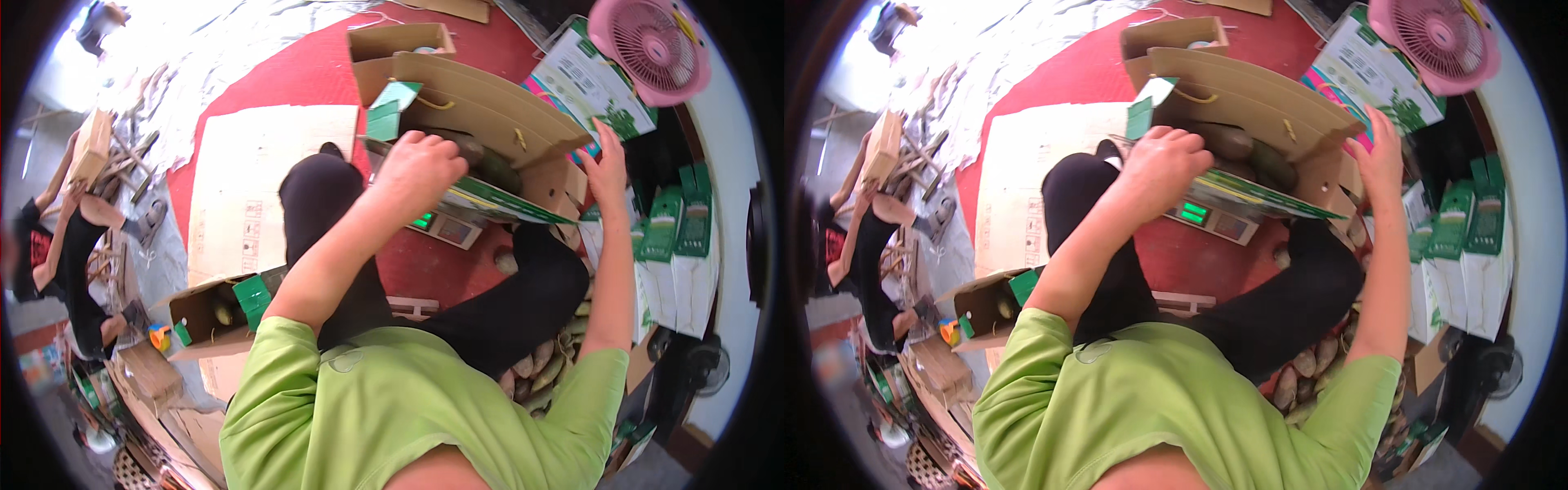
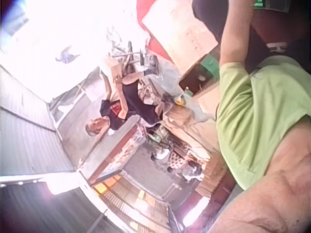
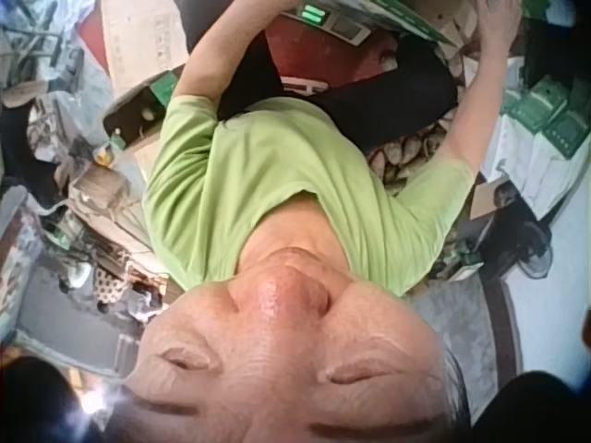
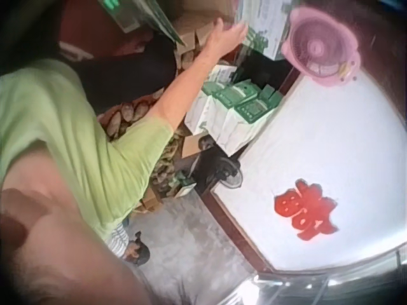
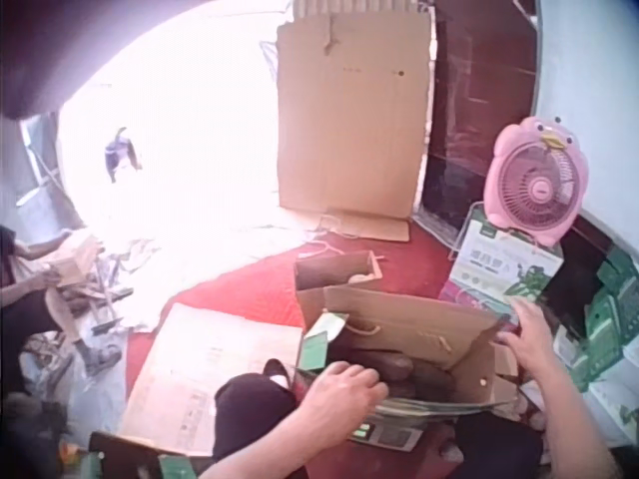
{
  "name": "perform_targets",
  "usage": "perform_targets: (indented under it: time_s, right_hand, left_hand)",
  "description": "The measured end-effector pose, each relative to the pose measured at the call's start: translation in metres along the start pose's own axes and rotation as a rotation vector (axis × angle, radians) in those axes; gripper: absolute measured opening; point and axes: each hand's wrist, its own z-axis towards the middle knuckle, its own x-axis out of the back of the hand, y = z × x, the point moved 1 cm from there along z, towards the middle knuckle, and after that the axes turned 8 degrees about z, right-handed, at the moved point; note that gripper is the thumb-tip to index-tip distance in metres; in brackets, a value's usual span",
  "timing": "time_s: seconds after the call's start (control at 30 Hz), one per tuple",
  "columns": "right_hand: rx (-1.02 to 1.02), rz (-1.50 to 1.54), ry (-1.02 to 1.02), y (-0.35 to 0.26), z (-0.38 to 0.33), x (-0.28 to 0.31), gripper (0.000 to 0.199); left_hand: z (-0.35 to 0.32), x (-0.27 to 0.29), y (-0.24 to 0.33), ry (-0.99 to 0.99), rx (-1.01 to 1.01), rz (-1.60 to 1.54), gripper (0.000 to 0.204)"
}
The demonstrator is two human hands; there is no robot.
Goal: Place green radishes into a cardboard box on a scale and check the weight.
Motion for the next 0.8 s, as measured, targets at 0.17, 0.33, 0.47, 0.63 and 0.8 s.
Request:
perform_targets:
  time_s: [0.17, 0.33, 0.47, 0.63, 0.8]
  right_hand:
    - [-0.136, -0.118, -0.218, 0.033, 0.023, -0.017, 0.030]
    - [-0.186, -0.129, -0.281, -0.016, 0.035, -0.013, 0.022]
    - [-0.013, -0.130, -0.223, -0.055, 0.071, -0.007, 0.020]
    - [0.190, -0.179, -0.260, -0.132, 0.131, -0.021, 0.021]
    - [0.223, -0.165, -0.297, -0.214, 0.175, -0.038, 0.021]
  left_hand:
    - [0.008, 0.000, 0.004, -0.050, -0.063, 0.096, 0.006]
    - [-0.006, 0.010, -0.019, -0.066, -0.100, 0.104, 0.005]
    - [-0.021, 0.025, -0.063, 0.054, -0.053, 0.042, 0.007]
    - [-0.057, 0.046, -0.117, 0.074, 0.111, 0.027, 0.004]
    - [-0.101, 0.096, -0.151, 0.212, 0.213, 0.021, 0.007]
